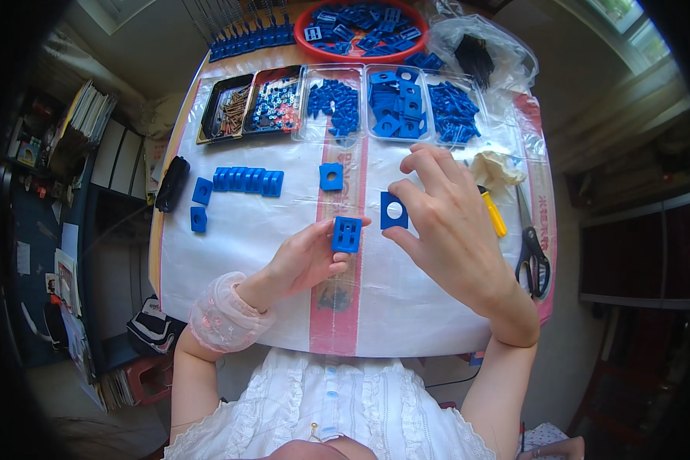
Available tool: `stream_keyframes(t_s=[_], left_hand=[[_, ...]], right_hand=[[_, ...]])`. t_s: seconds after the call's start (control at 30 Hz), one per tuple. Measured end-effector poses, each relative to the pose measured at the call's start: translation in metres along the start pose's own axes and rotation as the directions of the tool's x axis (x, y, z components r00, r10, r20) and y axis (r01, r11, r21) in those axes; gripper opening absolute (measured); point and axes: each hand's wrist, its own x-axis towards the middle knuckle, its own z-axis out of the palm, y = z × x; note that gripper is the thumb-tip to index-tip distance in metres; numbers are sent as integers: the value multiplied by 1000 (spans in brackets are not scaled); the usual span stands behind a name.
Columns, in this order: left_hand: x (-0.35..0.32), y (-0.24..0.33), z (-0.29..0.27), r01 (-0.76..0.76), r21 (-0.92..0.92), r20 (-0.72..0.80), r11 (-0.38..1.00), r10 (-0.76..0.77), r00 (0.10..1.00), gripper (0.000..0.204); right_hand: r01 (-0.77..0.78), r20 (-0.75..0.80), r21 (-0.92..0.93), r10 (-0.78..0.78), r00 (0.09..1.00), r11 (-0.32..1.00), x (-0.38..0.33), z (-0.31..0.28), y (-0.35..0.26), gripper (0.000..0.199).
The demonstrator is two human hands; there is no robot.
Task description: Manually assemble and glue small plastic electronic housing components.
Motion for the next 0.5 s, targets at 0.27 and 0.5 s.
stream_keyframes(t_s=[0.27,0.5], left_hand=[[0,-1,1,5,-105,49,994,0,999,47],[3,-8,-10,-37,-118,75,992,46,996,37]], right_hand=[[0,40,2,0,999,1000,0,4,-4,37],[58,72,55,-62,996,997,2,17,-13,37]])
